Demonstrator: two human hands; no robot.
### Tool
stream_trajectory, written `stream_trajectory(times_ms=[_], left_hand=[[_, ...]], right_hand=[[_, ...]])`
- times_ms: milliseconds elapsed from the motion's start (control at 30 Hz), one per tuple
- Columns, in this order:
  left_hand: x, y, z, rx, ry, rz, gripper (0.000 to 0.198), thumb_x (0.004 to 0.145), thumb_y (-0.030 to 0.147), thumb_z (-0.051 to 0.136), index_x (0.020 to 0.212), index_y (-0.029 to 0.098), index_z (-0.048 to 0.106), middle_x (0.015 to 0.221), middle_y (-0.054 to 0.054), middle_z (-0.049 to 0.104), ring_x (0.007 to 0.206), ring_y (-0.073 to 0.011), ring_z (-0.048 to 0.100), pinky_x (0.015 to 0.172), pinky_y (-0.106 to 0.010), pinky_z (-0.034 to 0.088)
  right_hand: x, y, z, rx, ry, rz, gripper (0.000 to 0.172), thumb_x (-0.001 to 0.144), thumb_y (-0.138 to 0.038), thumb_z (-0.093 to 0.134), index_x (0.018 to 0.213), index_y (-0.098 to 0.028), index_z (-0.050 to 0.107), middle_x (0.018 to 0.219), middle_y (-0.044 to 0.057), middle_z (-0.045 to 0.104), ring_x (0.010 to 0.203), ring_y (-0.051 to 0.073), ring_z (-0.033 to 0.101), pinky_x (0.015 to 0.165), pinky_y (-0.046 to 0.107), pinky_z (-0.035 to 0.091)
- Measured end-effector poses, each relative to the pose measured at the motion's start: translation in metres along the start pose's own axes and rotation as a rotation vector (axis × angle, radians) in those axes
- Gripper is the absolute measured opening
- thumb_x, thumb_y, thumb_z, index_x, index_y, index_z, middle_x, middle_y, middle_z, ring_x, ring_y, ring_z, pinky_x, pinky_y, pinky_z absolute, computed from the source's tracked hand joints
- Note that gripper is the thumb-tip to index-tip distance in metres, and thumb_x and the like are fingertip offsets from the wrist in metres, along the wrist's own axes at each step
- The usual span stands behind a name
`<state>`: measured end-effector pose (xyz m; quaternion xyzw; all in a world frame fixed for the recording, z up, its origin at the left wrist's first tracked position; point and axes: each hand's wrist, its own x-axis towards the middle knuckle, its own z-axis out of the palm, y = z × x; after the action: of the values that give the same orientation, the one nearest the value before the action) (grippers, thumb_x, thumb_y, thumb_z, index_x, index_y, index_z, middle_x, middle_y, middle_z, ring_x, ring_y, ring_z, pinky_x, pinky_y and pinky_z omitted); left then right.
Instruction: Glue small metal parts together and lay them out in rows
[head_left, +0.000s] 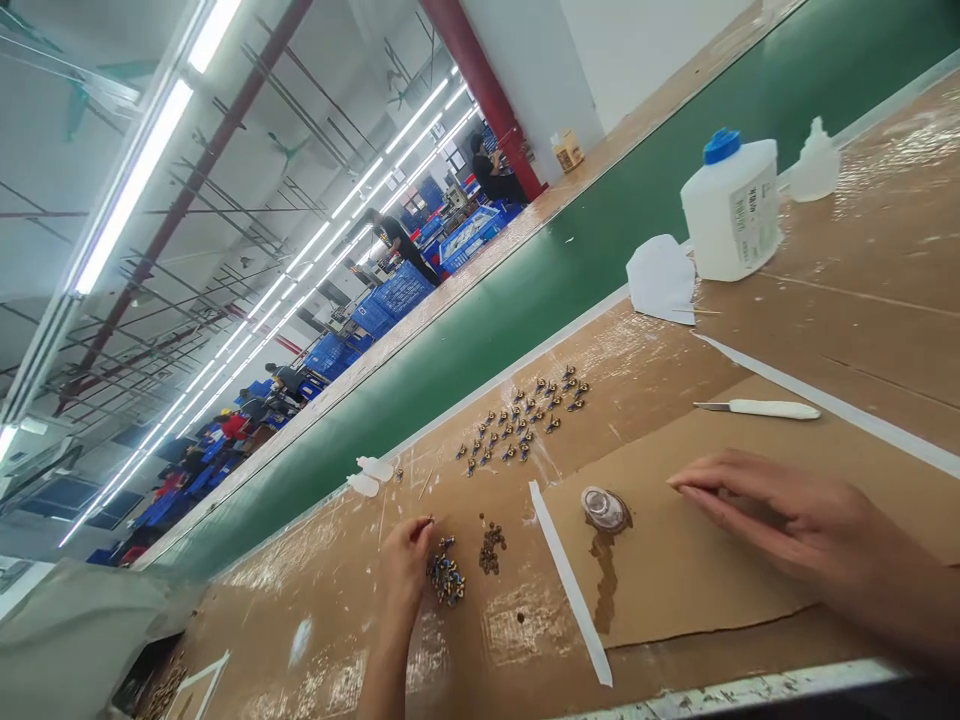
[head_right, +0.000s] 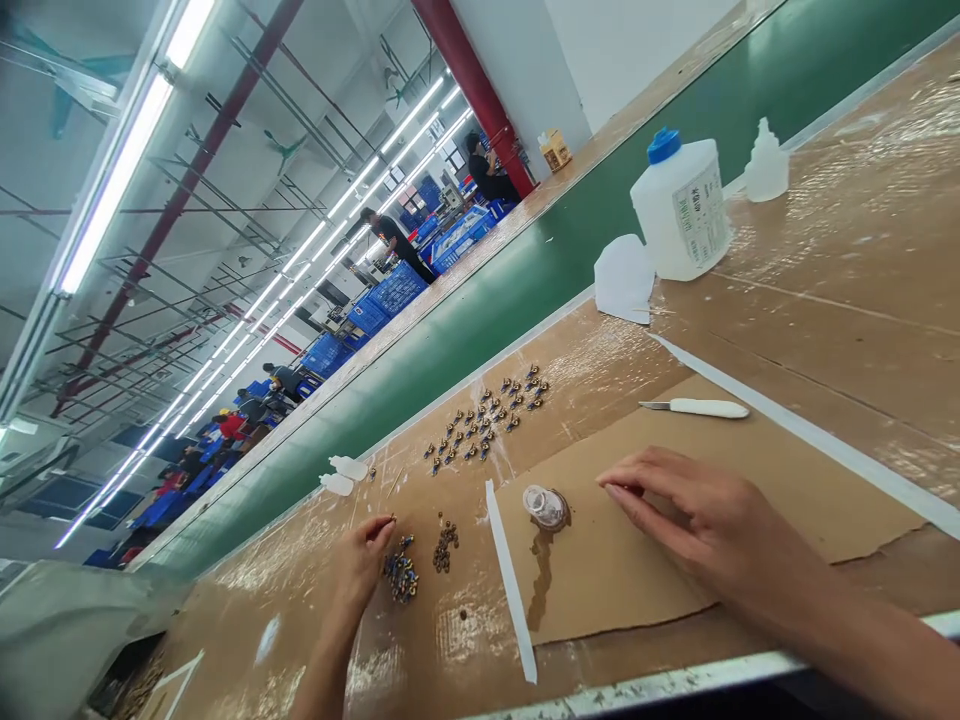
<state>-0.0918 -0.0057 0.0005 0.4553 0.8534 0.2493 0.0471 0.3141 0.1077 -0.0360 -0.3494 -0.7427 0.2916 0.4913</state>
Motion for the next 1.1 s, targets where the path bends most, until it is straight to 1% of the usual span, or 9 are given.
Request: stream_trajectory(times_ms=[133,267,333,400,467,567,733,833,1100], left_hand=[[-0.027,0.034,-0.010,-0.243,-0.012,-0.020,0.041,0.072,0.053,0.063,0.090,0.016,0.067,0.086,-0.006,0.071,0.083,-0.0199,0.065,0.077,-0.031,0.051],[-0.060,0.088,-0.008,-0.408,-0.107,-0.097,0.038,0.061,0.048,0.076,0.085,0.018,0.072,0.084,-0.005,0.072,0.079,-0.0170,0.064,0.071,-0.022,0.049],[-0.072,0.116,-0.002,-0.492,-0.103,-0.124,0.036,0.056,0.047,0.079,0.079,0.019,0.073,0.078,-0.003,0.072,0.074,-0.0147,0.063,0.068,-0.019,0.048],[-0.078,0.138,0.005,-0.470,-0.100,-0.078,0.034,0.056,0.048,0.079,0.075,0.020,0.073,0.074,-0.002,0.071,0.072,-0.0143,0.062,0.068,-0.018,0.048],[-0.079,0.154,0.012,-0.347,-0.155,0.013,0.033,0.060,0.051,0.075,0.076,0.022,0.074,0.073,-0.002,0.070,0.070,-0.0151,0.062,0.067,-0.020,0.048],[-0.074,0.167,0.021,-0.154,-0.232,0.150,0.031,0.067,0.053,0.068,0.076,0.023,0.073,0.076,-0.001,0.070,0.070,-0.0163,0.062,0.067,-0.023,0.048],[-0.068,0.186,0.033,-0.051,-0.204,0.248,0.027,0.071,0.050,0.063,0.073,0.024,0.072,0.071,0.001,0.068,0.063,-0.0148,0.060,0.058,-0.022,0.045],[-0.065,0.195,0.037,-0.023,-0.210,0.302,0.024,0.073,0.047,0.063,0.072,0.024,0.071,0.067,0.002,0.065,0.064,-0.0149,0.060,0.061,-0.022,0.046],[-0.053,0.201,0.045,0.042,-0.262,0.384,0.020,0.075,0.042,0.062,0.072,0.024,0.070,0.071,0.001,0.067,0.070,-0.0156,0.061,0.066,-0.023,0.045]], right_hand=[[-0.002,0.002,0.003,0.045,-0.036,-0.007,0.021,0.091,-0.035,0.049,0.089,-0.023,0.066,0.090,0.005,0.067,0.083,0.017,0.064,0.071,0.026,0.051],[0.000,0.000,0.001,0.063,-0.049,-0.092,0.018,0.091,-0.024,0.047,0.091,-0.021,0.065,0.085,0.004,0.066,0.079,0.015,0.063,0.069,0.025,0.050],[0.002,-0.004,-0.001,0.060,-0.032,-0.106,0.018,0.091,-0.020,0.047,0.090,-0.019,0.064,0.082,0.004,0.065,0.077,0.014,0.062,0.068,0.025,0.050],[0.003,-0.007,-0.004,0.057,-0.025,-0.119,0.018,0.090,-0.018,0.047,0.088,-0.018,0.064,0.080,0.004,0.064,0.075,0.014,0.061,0.068,0.025,0.049],[0.003,-0.009,-0.005,0.054,-0.021,-0.137,0.018,0.090,-0.017,0.047,0.087,-0.017,0.064,0.077,0.005,0.063,0.074,0.015,0.060,0.068,0.026,0.049],[0.003,-0.009,-0.006,0.037,-0.008,-0.150,0.019,0.091,-0.016,0.046,0.085,-0.016,0.064,0.075,0.005,0.062,0.073,0.016,0.058,0.067,0.027,0.048],[0.003,-0.009,-0.005,0.018,-0.001,-0.163,0.019,0.092,-0.015,0.046,0.084,-0.016,0.064,0.076,0.005,0.061,0.074,0.015,0.055,0.068,0.028,0.046],[0.003,-0.010,-0.005,0.013,-0.006,-0.154,0.020,0.092,-0.016,0.047,0.081,-0.016,0.063,0.076,0.005,0.060,0.074,0.015,0.054,0.069,0.027,0.045],[0.001,-0.008,-0.005,0.043,-0.014,-0.147,0.018,0.091,-0.014,0.048,0.084,-0.014,0.064,0.078,0.004,0.060,0.076,0.015,0.051,0.072,0.028,0.043]])
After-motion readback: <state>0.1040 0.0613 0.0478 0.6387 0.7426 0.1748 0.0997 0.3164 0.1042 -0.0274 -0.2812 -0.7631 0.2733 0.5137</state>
